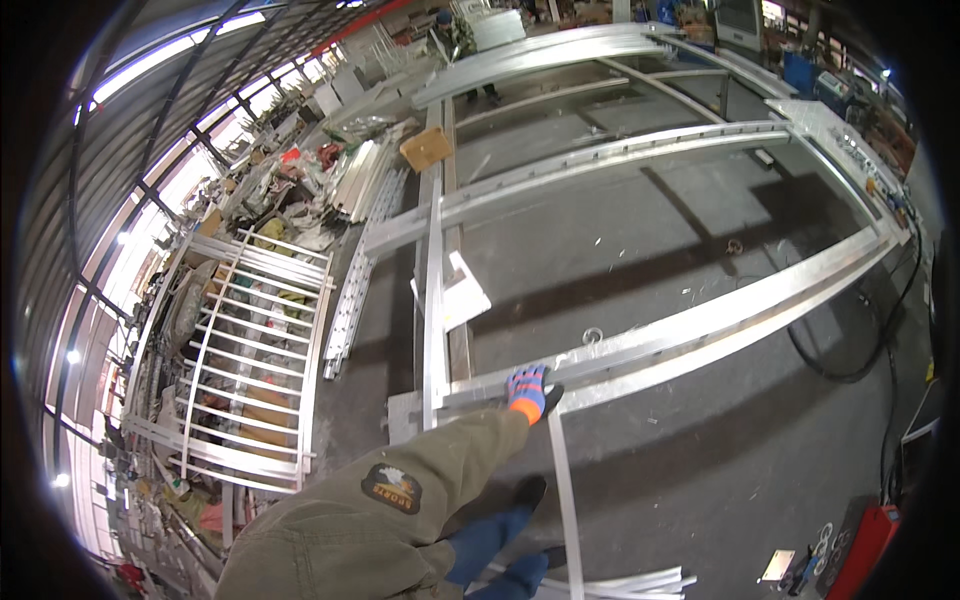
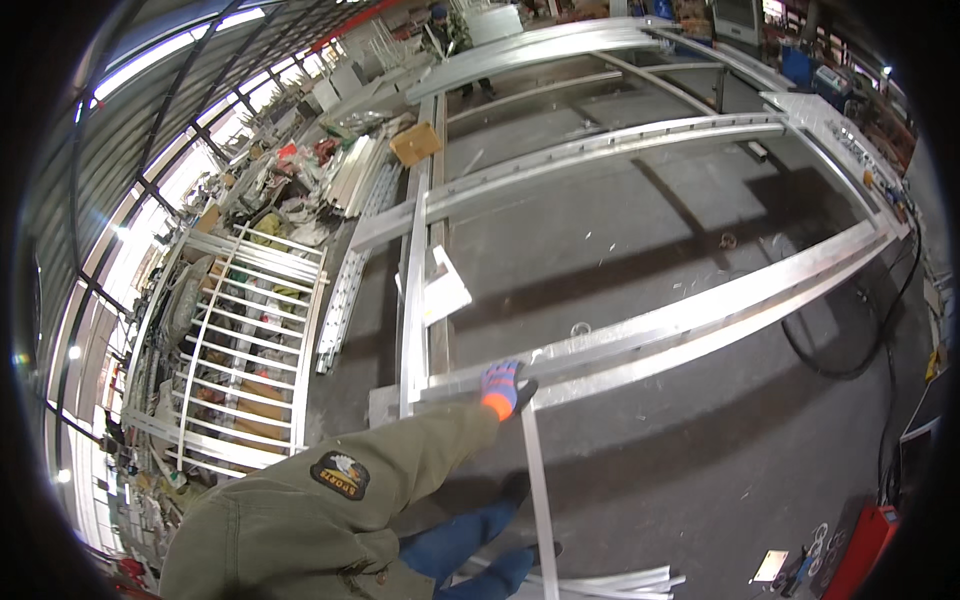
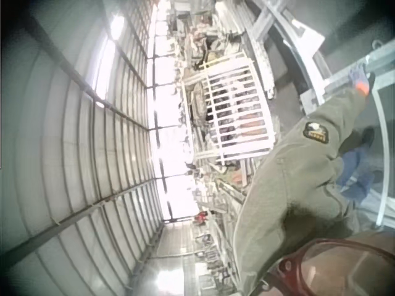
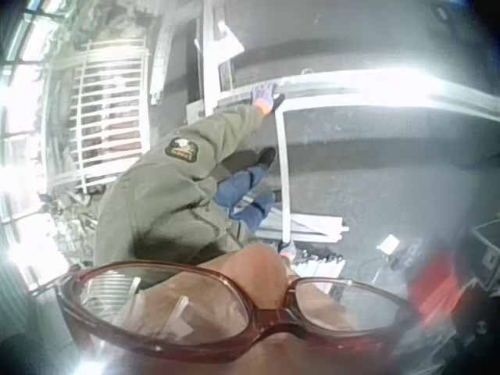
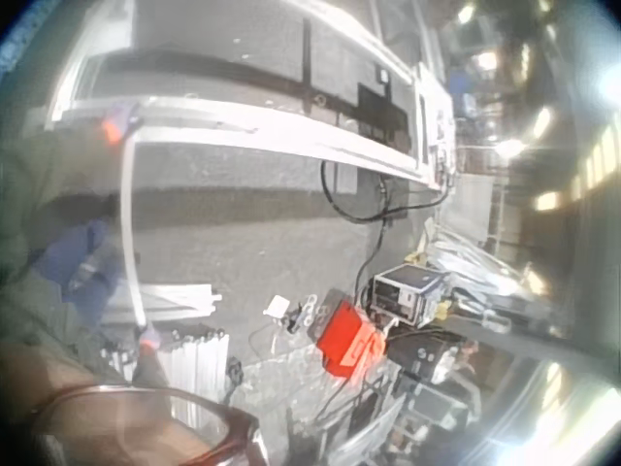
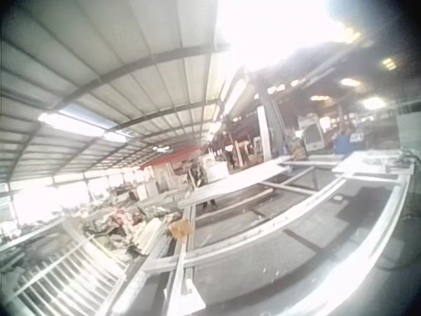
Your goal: The person measures and positions aluminum bars on a large metal frame, then uses a welding torch to tack weld the bars in place. The person repeatedly measures, aligns, and welds multiple bars to assemble the frame structure.
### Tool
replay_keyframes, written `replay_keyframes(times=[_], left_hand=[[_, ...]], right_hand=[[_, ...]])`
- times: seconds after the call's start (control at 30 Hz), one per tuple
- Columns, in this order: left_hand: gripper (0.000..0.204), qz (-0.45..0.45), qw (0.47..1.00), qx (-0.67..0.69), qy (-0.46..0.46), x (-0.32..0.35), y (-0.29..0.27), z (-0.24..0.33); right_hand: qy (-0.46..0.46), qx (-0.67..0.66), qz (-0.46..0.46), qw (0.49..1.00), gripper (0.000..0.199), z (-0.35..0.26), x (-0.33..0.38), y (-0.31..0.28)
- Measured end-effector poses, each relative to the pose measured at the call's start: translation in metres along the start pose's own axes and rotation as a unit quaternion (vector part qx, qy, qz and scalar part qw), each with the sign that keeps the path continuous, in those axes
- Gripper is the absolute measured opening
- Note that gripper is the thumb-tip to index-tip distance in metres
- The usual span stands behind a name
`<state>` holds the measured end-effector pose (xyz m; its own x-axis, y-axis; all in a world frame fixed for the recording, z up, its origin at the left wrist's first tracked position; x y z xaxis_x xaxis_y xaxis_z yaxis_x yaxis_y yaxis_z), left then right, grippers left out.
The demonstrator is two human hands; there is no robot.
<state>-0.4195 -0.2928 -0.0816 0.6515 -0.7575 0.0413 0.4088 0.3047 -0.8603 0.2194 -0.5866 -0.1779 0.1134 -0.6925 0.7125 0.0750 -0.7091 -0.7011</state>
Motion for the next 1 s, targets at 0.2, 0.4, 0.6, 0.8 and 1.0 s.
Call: replay_keyframes(times=[0.2, 0.4, 0.6, 0.8, 1.0], left_hand=[[0.075, -0.061, 0.997, -0.047, -0.027, -0.002, -0.011, 0.014], [0.071, -0.073, 0.996, -0.051, -0.024, -0.003, -0.008, 0.016], [0.070, -0.017, 1.000, -0.006, -0.018, -0.003, 0.001, 0.011], [0.070, -0.039, 0.999, -0.010, 0.023, 0.000, -0.008, 0.018], [0.066, -0.016, 0.999, -0.014, 0.031, -0.001, -0.008, 0.023]], right_hand=[[0.029, -0.031, -0.037, 0.998, 0.033, 0.001, -0.002, -0.010], [0.026, 0.012, -0.093, 0.995, 0.040, -0.009, 0.003, 0.000], [-0.014, -0.100, -0.008, 0.995, 0.038, 0.009, -0.007, -0.015], [0.061, -0.063, -0.119, 0.989, 0.047, -0.018, 0.007, -0.001], [0.028, -0.094, 0.017, 0.995, 0.038, 0.021, 0.002, -0.033]])
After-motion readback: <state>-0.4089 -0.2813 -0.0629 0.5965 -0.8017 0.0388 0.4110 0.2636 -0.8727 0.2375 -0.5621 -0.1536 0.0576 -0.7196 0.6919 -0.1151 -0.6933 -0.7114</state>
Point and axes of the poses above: each hand's wrist, its own x-axis away from the middle knuckle, its own y-axis out of the palm, z = x × y, the point moved 2 cm from there along -x, towards the middle knuckle, and after that the axes turned 15 degrees about x, right-handed, at the moved point
